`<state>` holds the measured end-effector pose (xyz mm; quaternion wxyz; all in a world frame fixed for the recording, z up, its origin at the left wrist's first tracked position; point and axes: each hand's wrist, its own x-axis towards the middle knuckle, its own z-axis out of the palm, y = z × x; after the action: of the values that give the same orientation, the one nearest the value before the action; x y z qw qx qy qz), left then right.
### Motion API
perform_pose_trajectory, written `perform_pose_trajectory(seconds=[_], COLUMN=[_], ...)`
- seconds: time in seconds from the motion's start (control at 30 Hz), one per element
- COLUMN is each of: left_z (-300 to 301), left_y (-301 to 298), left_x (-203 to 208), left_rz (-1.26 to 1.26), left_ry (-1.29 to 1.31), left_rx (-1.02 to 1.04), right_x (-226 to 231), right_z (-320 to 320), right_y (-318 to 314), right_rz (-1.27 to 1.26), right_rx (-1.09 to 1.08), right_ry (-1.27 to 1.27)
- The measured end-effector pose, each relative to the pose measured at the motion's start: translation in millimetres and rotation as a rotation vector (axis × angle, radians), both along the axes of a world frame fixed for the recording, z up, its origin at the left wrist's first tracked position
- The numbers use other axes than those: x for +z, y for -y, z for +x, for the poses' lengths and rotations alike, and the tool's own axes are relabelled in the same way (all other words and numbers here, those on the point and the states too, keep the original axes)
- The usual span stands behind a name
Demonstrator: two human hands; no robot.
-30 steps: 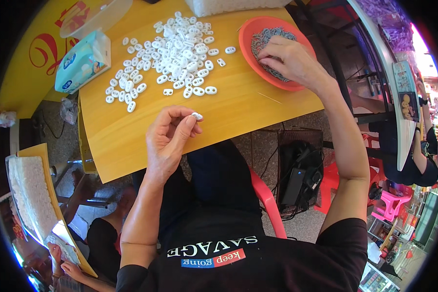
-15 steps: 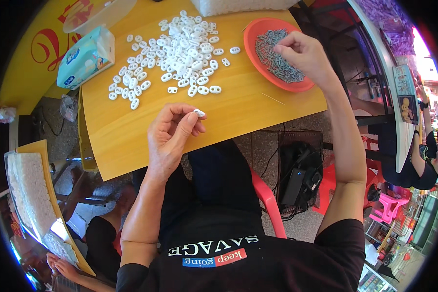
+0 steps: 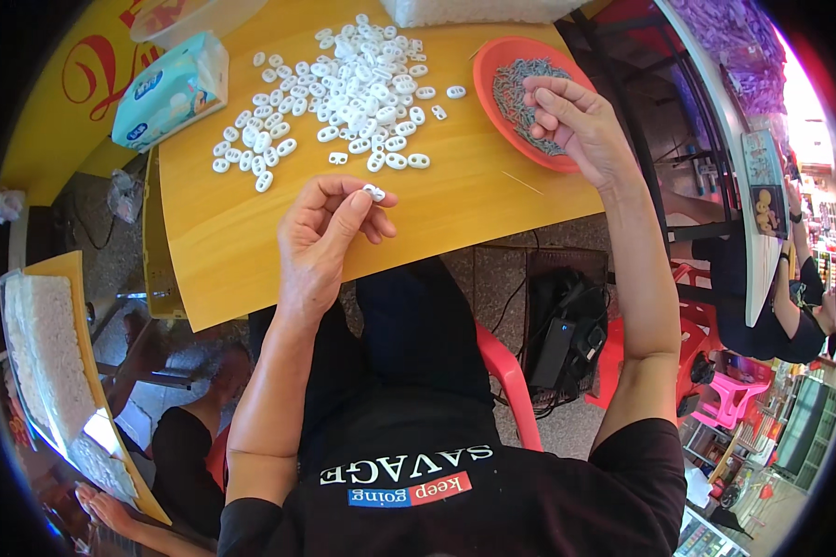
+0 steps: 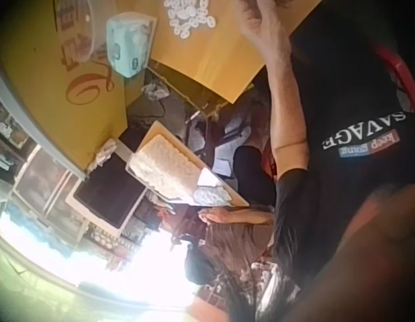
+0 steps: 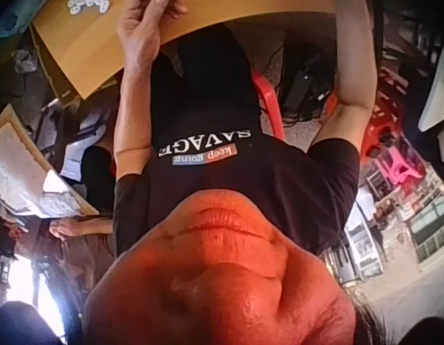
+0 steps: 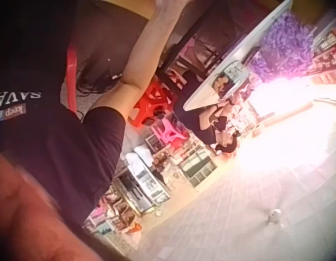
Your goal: The recorder manually assembles small white plastic components by inserting tiny metal rings into them.
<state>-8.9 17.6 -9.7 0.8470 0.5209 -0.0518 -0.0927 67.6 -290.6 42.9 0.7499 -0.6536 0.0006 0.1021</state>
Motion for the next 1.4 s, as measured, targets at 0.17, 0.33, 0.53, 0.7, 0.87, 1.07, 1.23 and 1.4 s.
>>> perform_pose_trajectory(seconds=[0.17,0.33,0.53,0.7,0.87,1.07,1.23,1.4], left_z=[1,3,3,1,1,1,2,1], left_y=[-3,0,-4,-5,-7,-7,-5,-5], left_x=[-3,-1,-1,-1,-4,-2,-5,-4], left_rz=[-0.055,-0.099,-0.131,-0.135,-0.123,-0.129,-0.130,-0.131], left_ry=[-0.049,-0.083,-0.066,-0.047,-0.011,0.002,-0.011,-0.022], left_rx=[0.046,0.070,0.059,0.048,0.031,0.022,0.035,0.039], right_x=[3,-6,-21,-26,-32,-32,-32,-30], right_z=[-8,-32,-55,-58,-60,-61,-61,-60], right_y=[-25,-80,-142,-155,-157,-156,-156,-155], right_rz=[0.175,0.114,-0.112,-0.105,-0.025,0.028,-0.033,-0.053], right_rx=[0.060,0.062,0.038,0.028,0.041,0.026,0.021,0.032], right_ry=[0.011,0.094,0.255,0.232,0.169,0.101,0.177,0.197])
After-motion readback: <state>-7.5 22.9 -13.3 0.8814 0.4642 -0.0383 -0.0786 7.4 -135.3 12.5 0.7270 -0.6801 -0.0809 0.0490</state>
